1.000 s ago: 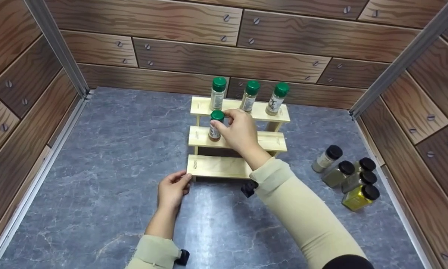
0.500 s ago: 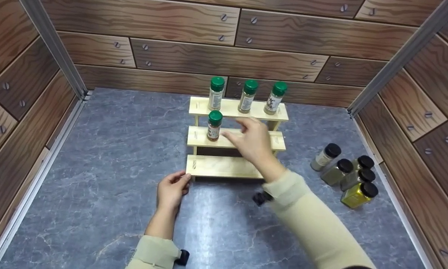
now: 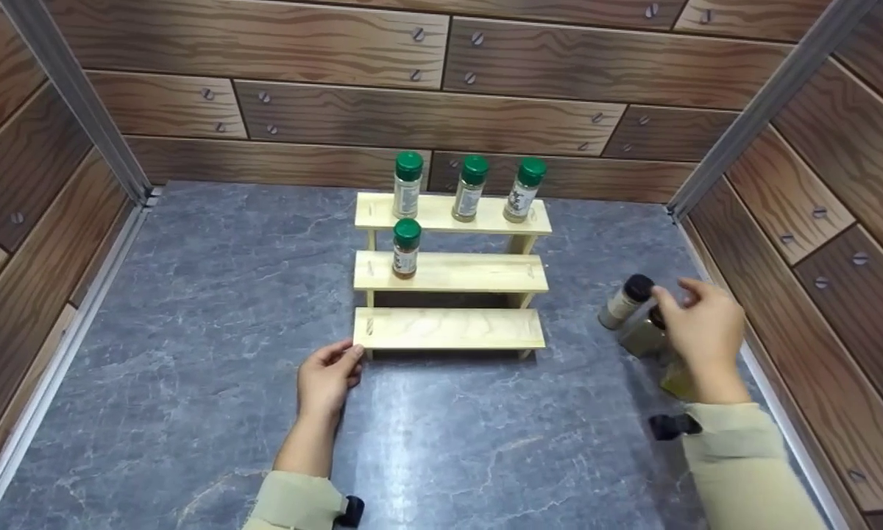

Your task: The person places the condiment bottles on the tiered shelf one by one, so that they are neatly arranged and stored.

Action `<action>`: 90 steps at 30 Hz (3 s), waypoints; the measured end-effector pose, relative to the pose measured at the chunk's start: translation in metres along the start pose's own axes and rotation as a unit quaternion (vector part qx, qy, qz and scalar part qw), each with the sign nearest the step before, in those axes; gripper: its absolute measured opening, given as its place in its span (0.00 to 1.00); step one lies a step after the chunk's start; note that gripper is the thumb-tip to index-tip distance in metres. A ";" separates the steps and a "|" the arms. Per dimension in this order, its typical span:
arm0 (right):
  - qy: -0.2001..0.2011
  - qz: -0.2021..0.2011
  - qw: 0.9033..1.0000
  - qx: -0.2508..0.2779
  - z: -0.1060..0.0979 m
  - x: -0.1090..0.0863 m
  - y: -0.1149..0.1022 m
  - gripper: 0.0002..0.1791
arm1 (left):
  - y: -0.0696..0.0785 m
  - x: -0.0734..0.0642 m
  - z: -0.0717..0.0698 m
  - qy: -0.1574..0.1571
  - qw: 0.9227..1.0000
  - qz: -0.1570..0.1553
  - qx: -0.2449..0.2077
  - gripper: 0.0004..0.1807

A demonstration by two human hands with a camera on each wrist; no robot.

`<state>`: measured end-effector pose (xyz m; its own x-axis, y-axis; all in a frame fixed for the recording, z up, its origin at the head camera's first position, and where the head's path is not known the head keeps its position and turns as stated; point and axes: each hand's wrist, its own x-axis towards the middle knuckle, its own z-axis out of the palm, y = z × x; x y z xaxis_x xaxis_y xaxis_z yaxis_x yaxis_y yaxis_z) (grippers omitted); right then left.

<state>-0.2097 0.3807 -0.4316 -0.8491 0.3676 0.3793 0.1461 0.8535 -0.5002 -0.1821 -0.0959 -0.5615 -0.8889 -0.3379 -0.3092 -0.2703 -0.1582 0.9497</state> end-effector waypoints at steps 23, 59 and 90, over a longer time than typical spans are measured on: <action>-0.162 0.081 0.982 -0.053 0.022 0.023 -0.001 0.49 | 0.000 -0.003 0.001 -0.007 1.000 0.003 -0.013 0.18; -0.140 -0.124 0.979 0.086 0.061 0.007 -0.218 0.29 | 0.001 -0.003 0.005 -0.007 1.000 0.008 -0.010 0.17; -0.074 -0.119 0.987 0.081 0.036 -0.011 -0.144 0.28 | 0.000 -0.006 0.002 -0.014 0.999 0.005 -0.031 0.17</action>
<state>-0.2393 0.2401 -0.3916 -0.9160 0.0957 0.3897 -0.1393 0.8349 -0.5324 -0.1777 -0.0919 -0.5593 -0.9019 -0.3132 -0.2975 -0.2387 -0.2125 0.9475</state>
